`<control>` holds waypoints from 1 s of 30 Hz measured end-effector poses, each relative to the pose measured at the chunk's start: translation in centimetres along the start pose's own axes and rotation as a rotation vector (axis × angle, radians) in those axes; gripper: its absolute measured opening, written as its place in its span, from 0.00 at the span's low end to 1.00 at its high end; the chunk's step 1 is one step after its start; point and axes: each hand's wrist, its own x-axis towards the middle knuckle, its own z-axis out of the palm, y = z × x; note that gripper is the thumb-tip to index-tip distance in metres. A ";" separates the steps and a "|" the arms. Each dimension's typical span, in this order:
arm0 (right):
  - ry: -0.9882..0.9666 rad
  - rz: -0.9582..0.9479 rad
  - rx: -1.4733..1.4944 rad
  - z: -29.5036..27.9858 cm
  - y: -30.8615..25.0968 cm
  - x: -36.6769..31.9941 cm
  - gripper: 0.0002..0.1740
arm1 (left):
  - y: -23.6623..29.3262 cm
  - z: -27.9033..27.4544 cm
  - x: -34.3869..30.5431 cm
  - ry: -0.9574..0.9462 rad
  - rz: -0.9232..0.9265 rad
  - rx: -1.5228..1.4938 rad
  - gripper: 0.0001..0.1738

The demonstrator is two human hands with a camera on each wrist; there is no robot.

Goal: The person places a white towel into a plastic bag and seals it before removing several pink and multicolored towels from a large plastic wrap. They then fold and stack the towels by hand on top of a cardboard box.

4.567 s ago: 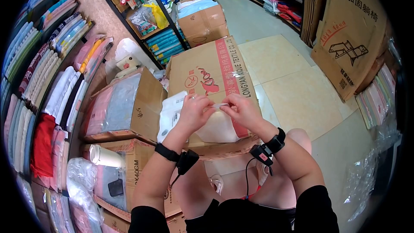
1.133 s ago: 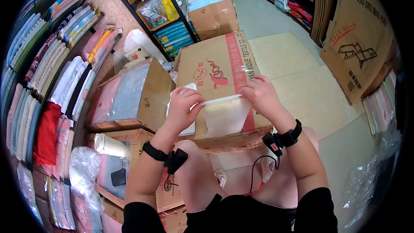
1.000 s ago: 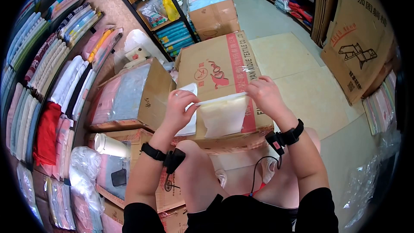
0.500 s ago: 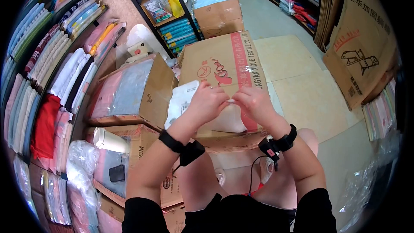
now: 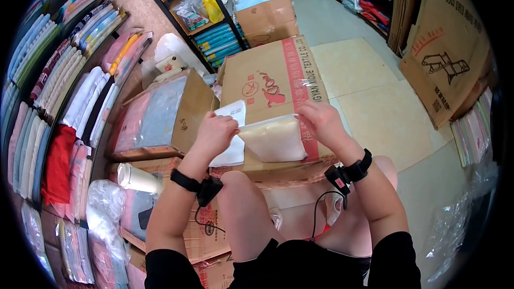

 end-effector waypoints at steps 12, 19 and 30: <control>-0.045 0.051 0.021 0.0 -1.0 1.8 0.04 | 1.6 2.4 1.7 0.301 -0.118 -0.483 0.07; 0.004 -0.204 -0.285 2.6 -2.1 1.5 0.04 | 4.7 1.4 3.9 0.262 0.076 -0.378 0.06; -0.356 0.581 0.204 1.3 4.2 0.0 0.21 | -0.2 3.1 0.9 0.261 -0.519 -1.154 0.08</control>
